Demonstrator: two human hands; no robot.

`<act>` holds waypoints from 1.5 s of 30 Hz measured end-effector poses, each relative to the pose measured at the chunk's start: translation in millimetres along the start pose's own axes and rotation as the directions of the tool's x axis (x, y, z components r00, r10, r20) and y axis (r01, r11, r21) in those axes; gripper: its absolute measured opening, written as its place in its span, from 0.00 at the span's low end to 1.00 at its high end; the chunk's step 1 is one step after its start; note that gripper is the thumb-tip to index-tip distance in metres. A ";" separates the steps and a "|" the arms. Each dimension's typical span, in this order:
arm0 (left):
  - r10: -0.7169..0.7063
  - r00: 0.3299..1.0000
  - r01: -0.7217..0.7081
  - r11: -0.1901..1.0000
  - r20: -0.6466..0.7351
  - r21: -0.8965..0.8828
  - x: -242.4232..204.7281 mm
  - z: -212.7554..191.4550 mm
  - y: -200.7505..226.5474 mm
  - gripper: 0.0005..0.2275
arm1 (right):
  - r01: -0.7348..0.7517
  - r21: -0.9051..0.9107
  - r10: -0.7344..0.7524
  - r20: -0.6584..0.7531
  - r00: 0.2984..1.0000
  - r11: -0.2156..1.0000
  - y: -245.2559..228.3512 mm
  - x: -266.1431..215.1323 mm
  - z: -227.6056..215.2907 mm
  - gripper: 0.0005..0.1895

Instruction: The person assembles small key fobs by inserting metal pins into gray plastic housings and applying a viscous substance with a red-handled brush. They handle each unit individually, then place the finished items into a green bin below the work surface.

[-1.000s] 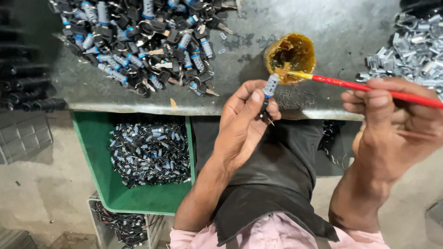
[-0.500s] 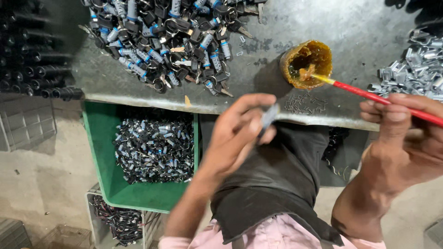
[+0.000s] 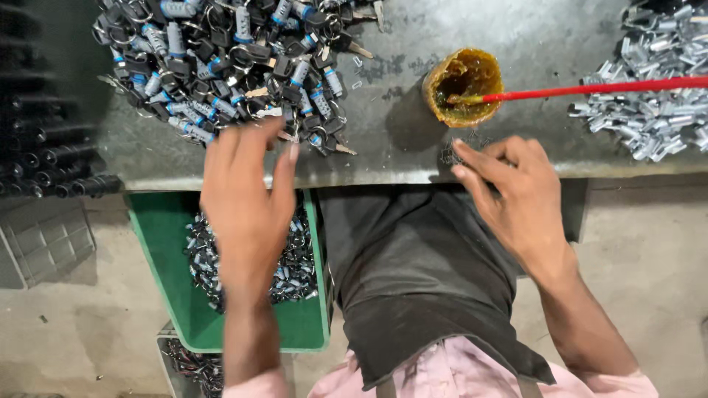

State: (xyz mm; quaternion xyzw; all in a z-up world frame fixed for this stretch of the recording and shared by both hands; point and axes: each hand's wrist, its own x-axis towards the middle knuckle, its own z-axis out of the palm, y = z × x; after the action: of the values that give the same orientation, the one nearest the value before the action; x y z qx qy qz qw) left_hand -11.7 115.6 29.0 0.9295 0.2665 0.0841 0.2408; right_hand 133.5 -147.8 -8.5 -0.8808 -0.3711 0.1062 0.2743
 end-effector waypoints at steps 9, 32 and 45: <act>0.091 0.983 -0.075 0.992 -0.160 0.102 31.8 77.5 5.0 0.11 | 0.010 0.021 -0.010 0.018 1.000 1.000 -24.7 9.5 21.0 0.19; -0.141 0.988 -0.002 0.412 -0.066 -0.911 -3.2 49.9 27.3 0.08 | 0.027 0.103 -0.018 -0.093 0.996 0.994 -5.9 11.6 30.9 0.07; -0.123 0.830 0.428 -0.484 0.544 -0.763 -99.5 103.7 72.8 0.15 | -0.150 0.798 0.104 0.110 0.988 0.583 -33.5 -18.9 13.0 0.07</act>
State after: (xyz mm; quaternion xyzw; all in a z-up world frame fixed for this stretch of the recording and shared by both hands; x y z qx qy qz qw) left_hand -33.1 -33.5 -28.2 0.2016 0.2988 0.1060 0.9267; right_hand 95.2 -136.8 -0.8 -0.6836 -0.2262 0.3037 0.6239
